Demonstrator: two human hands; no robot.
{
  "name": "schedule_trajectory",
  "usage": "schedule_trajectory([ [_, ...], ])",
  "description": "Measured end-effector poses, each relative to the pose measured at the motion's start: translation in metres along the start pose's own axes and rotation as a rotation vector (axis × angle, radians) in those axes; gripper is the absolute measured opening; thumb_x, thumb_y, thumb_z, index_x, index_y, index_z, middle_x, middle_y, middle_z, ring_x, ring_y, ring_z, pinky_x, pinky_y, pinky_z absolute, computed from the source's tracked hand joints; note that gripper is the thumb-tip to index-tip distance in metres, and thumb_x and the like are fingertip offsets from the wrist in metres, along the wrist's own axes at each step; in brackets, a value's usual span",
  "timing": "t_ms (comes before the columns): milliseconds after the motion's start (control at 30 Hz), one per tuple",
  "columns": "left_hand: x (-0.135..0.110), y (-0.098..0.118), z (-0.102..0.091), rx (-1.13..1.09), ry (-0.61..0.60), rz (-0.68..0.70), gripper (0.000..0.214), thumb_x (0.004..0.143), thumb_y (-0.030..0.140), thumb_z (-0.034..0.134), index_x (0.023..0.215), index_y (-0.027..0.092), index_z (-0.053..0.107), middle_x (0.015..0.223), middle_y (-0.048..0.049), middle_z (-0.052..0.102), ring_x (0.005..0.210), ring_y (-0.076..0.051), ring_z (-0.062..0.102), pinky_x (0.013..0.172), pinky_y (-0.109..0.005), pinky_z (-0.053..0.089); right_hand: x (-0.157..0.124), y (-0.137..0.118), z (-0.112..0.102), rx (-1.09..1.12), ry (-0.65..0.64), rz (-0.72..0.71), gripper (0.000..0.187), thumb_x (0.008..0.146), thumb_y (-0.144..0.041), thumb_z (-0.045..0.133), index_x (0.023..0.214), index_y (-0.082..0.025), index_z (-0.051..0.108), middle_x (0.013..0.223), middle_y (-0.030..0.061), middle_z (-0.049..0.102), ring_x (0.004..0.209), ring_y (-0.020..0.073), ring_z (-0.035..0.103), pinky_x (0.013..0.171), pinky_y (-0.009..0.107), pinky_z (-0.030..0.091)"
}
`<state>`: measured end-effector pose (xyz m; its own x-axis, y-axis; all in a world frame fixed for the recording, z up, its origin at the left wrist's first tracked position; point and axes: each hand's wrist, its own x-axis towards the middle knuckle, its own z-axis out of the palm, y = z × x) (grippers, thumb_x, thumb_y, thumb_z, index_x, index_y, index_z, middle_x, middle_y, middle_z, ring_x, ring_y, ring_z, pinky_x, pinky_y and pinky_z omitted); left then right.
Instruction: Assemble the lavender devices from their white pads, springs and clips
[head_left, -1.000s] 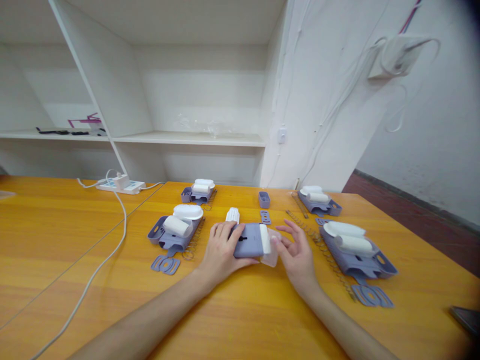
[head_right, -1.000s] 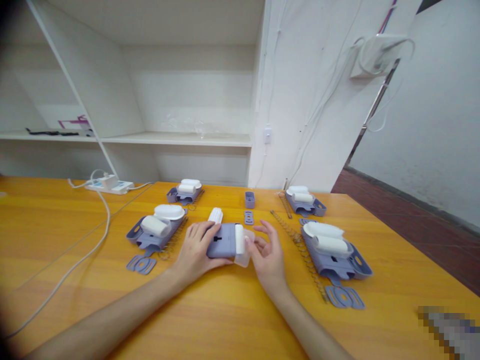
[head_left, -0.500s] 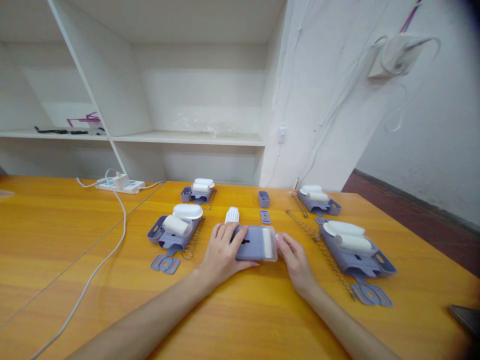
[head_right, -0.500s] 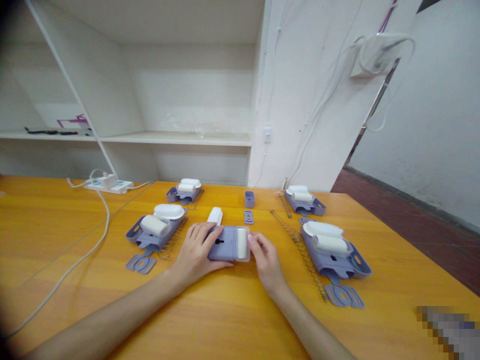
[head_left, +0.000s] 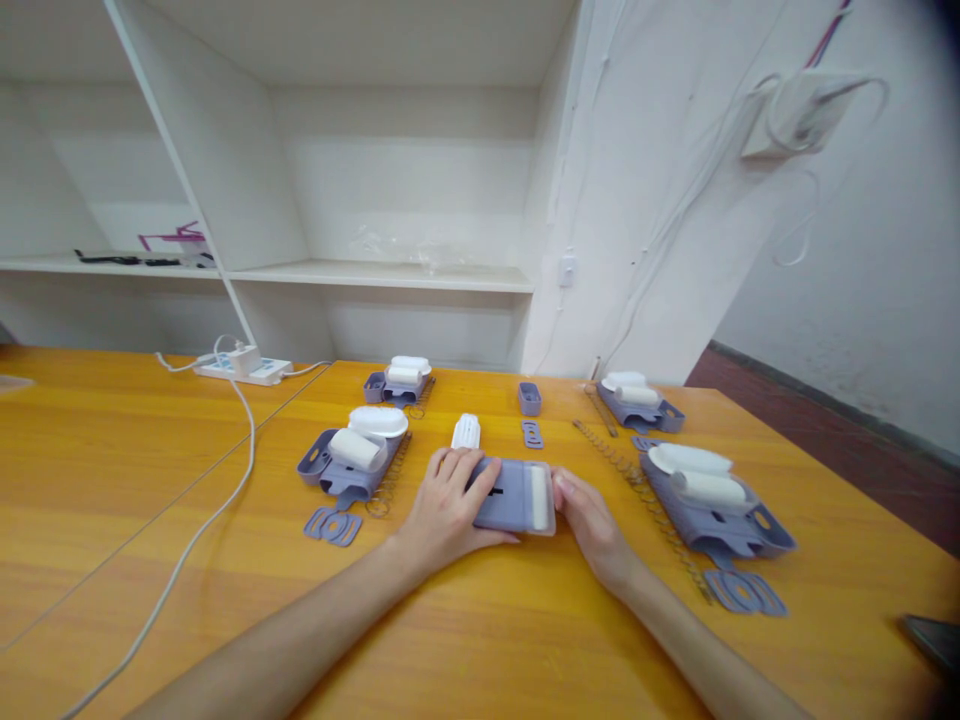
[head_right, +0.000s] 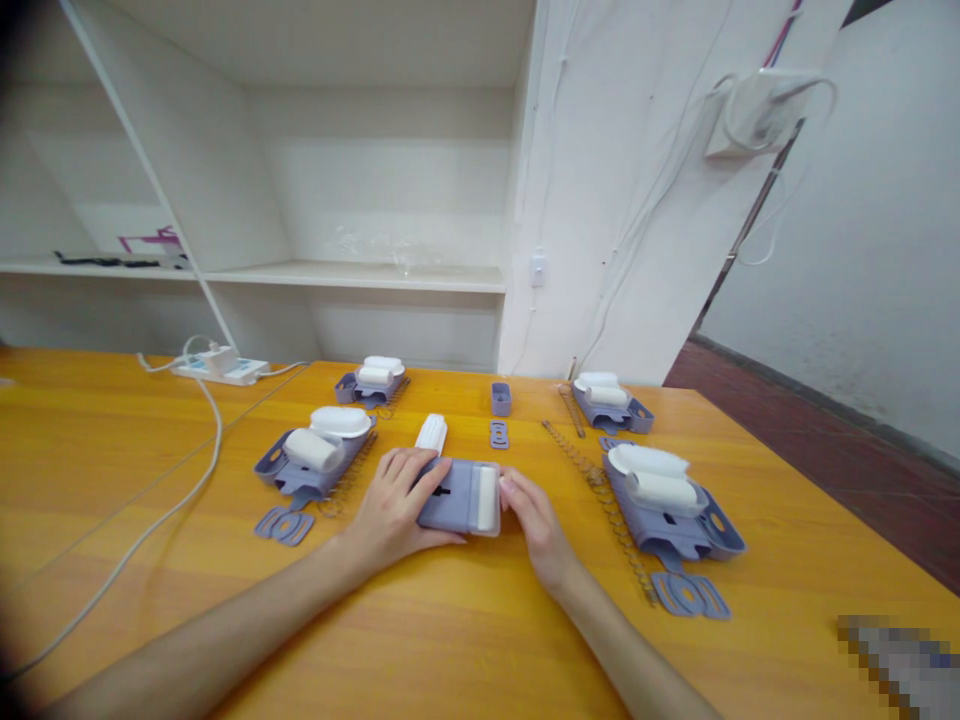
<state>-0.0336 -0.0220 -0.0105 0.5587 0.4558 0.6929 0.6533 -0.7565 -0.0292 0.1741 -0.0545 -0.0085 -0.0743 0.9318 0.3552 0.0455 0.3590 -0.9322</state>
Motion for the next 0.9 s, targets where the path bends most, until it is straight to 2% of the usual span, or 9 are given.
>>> schedule_trajectory([
  [100, 0.0, 0.001, -0.001, -0.009, -0.01, 0.016, 0.076, 0.067, 0.068, 0.055, 0.122, 0.015, 0.049, 0.113, -0.0169, 0.054, 0.103, -0.031, 0.049, 0.09, -0.048, 0.037, 0.0, -0.002, -0.002, 0.034, -0.073, 0.03, 0.034, 0.087, -0.045, 0.041, 0.063, -0.021, 0.041, 0.069, -0.0001, 0.047, 0.069, 0.016, 0.044, 0.068, 0.029, 0.04],
  [200, 0.001, 0.0, 0.0, -0.001, -0.002, -0.033, 0.077, 0.067, 0.067, 0.057, 0.123, 0.015, 0.048, 0.114, -0.0173, 0.054, 0.104, -0.031, 0.049, 0.089, -0.048, 0.037, 0.001, -0.004, -0.003, 0.032, -0.088, 0.071, 0.034, 0.085, -0.049, 0.04, 0.067, -0.021, 0.044, 0.071, -0.0003, 0.048, 0.07, 0.0161, 0.045, 0.069, 0.028, 0.041],
  [300, 0.002, 0.0, 0.001, 0.002, 0.002, -0.067, 0.078, 0.066, 0.065, 0.058, 0.124, 0.015, 0.046, 0.117, -0.0175, 0.053, 0.106, -0.032, 0.048, 0.091, -0.049, 0.037, 0.002, -0.003, 0.0, 0.042, -0.056, 0.1, 0.029, 0.08, -0.049, 0.052, 0.074, -0.022, 0.044, 0.071, -0.0016, 0.047, 0.069, 0.0151, 0.047, 0.064, 0.026, 0.042],
  [400, 0.002, 0.002, 0.001, -0.016, -0.021, -0.061, 0.076, 0.067, 0.065, 0.058, 0.124, 0.015, 0.047, 0.118, -0.0169, 0.052, 0.107, -0.031, 0.048, 0.092, -0.048, 0.036, 0.002, -0.001, 0.005, 0.136, -0.02, 0.135, 0.032, 0.073, -0.043, 0.064, 0.08, -0.023, 0.04, 0.073, -0.0027, 0.051, 0.066, 0.0145, 0.051, 0.059, 0.025, 0.043],
  [600, 0.003, 0.006, 0.0, -0.081, -0.092, -0.106, 0.075, 0.068, 0.062, 0.059, 0.125, 0.016, 0.044, 0.117, -0.0157, 0.052, 0.107, -0.031, 0.049, 0.092, -0.048, 0.038, 0.003, 0.001, 0.008, 0.248, 0.03, 0.206, 0.04, 0.071, -0.04, 0.067, 0.097, -0.025, 0.041, 0.084, 0.0018, 0.064, 0.071, 0.0189, 0.062, 0.064, 0.031, 0.048],
  [767, 0.004, 0.009, -0.001, -0.102, -0.107, -0.123, 0.065, 0.072, 0.052, 0.061, 0.125, 0.018, 0.044, 0.123, -0.0157, 0.049, 0.112, -0.031, 0.047, 0.093, -0.048, 0.038, 0.005, 0.01, 0.006, 0.14, 0.159, 0.173, 0.049, 0.075, -0.041, 0.063, 0.115, -0.023, 0.042, 0.096, 0.0066, 0.065, 0.085, 0.0234, 0.063, 0.073, 0.037, 0.05],
  [900, 0.004, 0.009, 0.0, -0.121, -0.108, -0.171, 0.061, 0.074, 0.048, 0.061, 0.124, 0.019, 0.043, 0.127, -0.0152, 0.046, 0.115, -0.03, 0.045, 0.096, -0.048, 0.038, 0.007, 0.018, 0.004, 0.03, 0.333, 0.15, 0.048, 0.075, -0.043, 0.062, 0.114, -0.021, 0.046, 0.099, 0.0084, 0.064, 0.092, 0.0247, 0.062, 0.076, 0.037, 0.05],
])
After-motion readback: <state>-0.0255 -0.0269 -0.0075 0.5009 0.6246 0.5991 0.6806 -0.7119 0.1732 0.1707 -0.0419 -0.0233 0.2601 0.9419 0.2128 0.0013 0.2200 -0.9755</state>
